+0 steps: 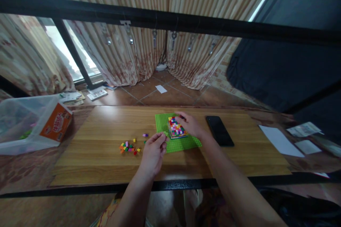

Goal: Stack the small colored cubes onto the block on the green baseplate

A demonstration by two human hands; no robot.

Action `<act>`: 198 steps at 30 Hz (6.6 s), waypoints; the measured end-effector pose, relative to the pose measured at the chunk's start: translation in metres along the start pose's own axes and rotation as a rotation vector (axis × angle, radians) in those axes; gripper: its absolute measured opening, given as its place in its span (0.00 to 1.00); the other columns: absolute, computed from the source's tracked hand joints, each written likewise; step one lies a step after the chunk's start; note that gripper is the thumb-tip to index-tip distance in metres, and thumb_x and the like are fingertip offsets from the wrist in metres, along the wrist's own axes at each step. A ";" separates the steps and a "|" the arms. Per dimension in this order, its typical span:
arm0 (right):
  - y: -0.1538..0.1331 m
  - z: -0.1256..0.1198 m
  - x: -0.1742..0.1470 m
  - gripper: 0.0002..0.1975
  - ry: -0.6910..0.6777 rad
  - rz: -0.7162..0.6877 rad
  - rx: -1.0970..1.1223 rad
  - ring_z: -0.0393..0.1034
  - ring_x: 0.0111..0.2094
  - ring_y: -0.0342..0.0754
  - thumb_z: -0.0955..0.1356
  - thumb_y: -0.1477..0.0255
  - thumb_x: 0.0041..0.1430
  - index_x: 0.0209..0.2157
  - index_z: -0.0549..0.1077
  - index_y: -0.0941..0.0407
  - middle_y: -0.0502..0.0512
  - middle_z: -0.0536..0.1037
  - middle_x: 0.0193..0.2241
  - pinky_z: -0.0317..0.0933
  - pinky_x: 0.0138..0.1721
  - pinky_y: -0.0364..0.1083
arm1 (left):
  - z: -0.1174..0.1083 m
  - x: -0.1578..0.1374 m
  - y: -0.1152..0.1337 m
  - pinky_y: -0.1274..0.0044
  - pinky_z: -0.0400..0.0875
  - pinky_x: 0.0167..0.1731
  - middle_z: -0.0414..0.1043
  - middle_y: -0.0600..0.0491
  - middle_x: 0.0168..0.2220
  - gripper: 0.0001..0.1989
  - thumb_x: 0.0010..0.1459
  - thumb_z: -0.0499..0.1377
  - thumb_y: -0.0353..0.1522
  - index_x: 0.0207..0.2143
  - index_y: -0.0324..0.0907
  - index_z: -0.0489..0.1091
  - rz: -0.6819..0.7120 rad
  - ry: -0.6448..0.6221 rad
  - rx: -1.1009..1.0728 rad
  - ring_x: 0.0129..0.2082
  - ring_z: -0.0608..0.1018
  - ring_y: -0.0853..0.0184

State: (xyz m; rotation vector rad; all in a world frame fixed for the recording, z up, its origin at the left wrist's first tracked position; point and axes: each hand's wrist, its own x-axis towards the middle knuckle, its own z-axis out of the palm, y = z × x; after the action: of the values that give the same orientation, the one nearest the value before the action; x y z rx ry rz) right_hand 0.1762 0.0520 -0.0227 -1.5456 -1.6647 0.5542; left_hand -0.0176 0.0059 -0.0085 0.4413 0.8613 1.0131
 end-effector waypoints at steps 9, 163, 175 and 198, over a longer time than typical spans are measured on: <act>-0.014 0.008 -0.043 0.14 0.046 0.049 -0.063 0.71 0.46 0.52 0.64 0.64 0.62 0.44 0.77 0.54 0.59 0.77 0.43 0.62 0.51 0.53 | 0.001 -0.002 0.008 0.87 0.48 0.15 0.70 0.55 0.22 0.18 0.36 0.73 0.33 0.27 0.36 0.70 0.033 0.001 0.010 0.17 0.61 0.81; -0.105 0.062 -0.060 0.10 -0.157 -0.070 -0.233 0.72 0.36 0.52 0.67 0.74 0.57 0.40 0.76 0.55 0.58 0.77 0.36 0.65 0.40 0.51 | -0.047 0.016 0.094 0.88 0.47 0.10 0.65 0.57 0.20 0.05 0.59 0.54 0.26 0.29 0.36 0.67 0.225 0.329 -0.291 0.12 0.59 0.82; -0.068 0.115 -0.048 0.11 -0.176 -0.063 -0.473 0.70 0.33 0.50 0.62 0.77 0.60 0.33 0.76 0.54 0.57 0.75 0.32 0.60 0.36 0.48 | -0.065 0.005 0.100 0.88 0.47 0.10 0.65 0.57 0.21 0.03 0.56 0.54 0.25 0.29 0.37 0.66 0.229 0.334 -0.341 0.12 0.61 0.81; -0.145 0.102 -0.017 0.16 -0.219 -0.169 0.130 0.74 0.37 0.48 0.66 0.69 0.58 0.47 0.75 0.55 0.56 0.79 0.39 0.66 0.42 0.47 | -0.058 -0.014 0.079 0.82 0.70 0.23 0.69 0.48 0.24 0.13 0.62 0.49 0.29 0.26 0.36 0.68 0.085 0.302 -0.528 0.22 0.74 0.72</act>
State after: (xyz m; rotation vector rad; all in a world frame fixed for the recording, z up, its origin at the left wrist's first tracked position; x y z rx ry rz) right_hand 0.0054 0.0312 0.0225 -1.2734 -1.8639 0.7471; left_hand -0.1103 0.0287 0.0159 -0.1290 0.8051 1.3558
